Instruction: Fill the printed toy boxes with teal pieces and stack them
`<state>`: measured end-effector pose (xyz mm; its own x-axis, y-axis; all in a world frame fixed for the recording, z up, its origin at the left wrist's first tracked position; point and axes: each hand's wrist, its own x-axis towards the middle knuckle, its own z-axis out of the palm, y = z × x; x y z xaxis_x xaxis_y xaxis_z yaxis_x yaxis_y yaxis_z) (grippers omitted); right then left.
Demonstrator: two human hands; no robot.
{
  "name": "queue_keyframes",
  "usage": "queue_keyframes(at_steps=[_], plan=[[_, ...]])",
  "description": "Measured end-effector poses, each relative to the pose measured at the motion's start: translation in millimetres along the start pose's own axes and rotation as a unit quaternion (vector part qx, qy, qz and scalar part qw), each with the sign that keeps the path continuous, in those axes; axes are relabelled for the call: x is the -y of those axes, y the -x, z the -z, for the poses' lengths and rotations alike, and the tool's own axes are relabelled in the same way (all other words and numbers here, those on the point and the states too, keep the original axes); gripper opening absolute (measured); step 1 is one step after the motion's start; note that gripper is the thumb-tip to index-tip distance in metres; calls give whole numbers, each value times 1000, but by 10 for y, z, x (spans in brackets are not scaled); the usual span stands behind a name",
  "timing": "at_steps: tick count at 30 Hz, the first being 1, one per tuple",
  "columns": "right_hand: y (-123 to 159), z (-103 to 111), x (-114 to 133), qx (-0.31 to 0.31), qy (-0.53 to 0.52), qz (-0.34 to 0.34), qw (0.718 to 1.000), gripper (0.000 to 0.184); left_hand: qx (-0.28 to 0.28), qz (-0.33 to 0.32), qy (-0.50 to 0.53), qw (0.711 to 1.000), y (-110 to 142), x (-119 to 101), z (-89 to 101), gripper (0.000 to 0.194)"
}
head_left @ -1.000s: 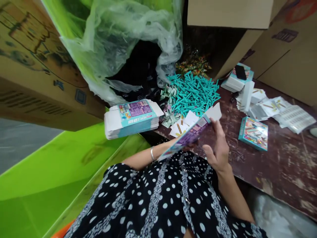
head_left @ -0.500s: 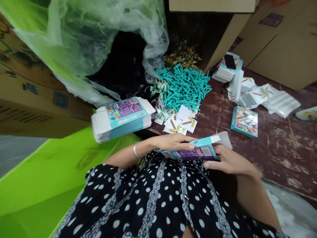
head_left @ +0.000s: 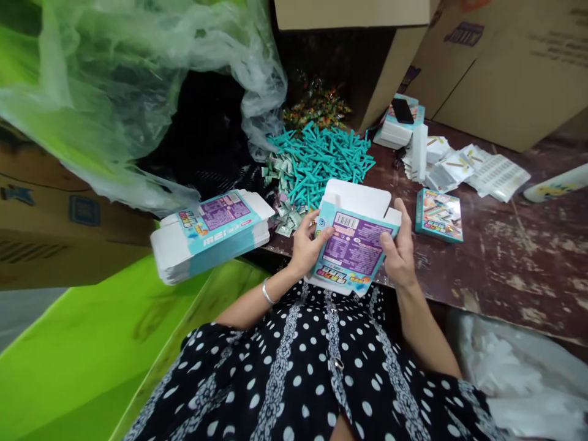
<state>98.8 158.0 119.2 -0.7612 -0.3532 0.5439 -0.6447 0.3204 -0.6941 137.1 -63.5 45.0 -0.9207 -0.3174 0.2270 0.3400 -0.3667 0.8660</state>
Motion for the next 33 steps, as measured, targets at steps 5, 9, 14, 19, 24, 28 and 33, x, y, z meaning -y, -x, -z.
queue_keyframes(at_steps=[5, 9, 14, 19, 24, 28, 33], plan=[[187, -204, -389, -36, -44, -103, 993, 72, 131, -42, -62, 989, -112, 195, 73, 86], [166, -256, -525, -4, -46, -165, 985, 57, 110, -35, -138, 984, -235, 310, 129, 63], [178, -436, -612, -26, -5, -127, 991, 48, 80, -41, -162, 983, -229, 498, 222, 68], [307, -654, -636, -100, -74, -159, 979, 40, 19, -26, -89, 996, -80, 539, 321, 63], [184, -540, -454, 28, -102, -177, 979, 44, 118, 49, -64, 990, -100, 225, 500, 64], [-81, -365, -250, 183, -92, -176, 963, 39, 208, 112, -75, 969, -179, -68, 627, 46], [-331, -310, -106, 298, -85, -172, 935, 41, 166, 69, -106, 978, -135, -220, 592, 30]])
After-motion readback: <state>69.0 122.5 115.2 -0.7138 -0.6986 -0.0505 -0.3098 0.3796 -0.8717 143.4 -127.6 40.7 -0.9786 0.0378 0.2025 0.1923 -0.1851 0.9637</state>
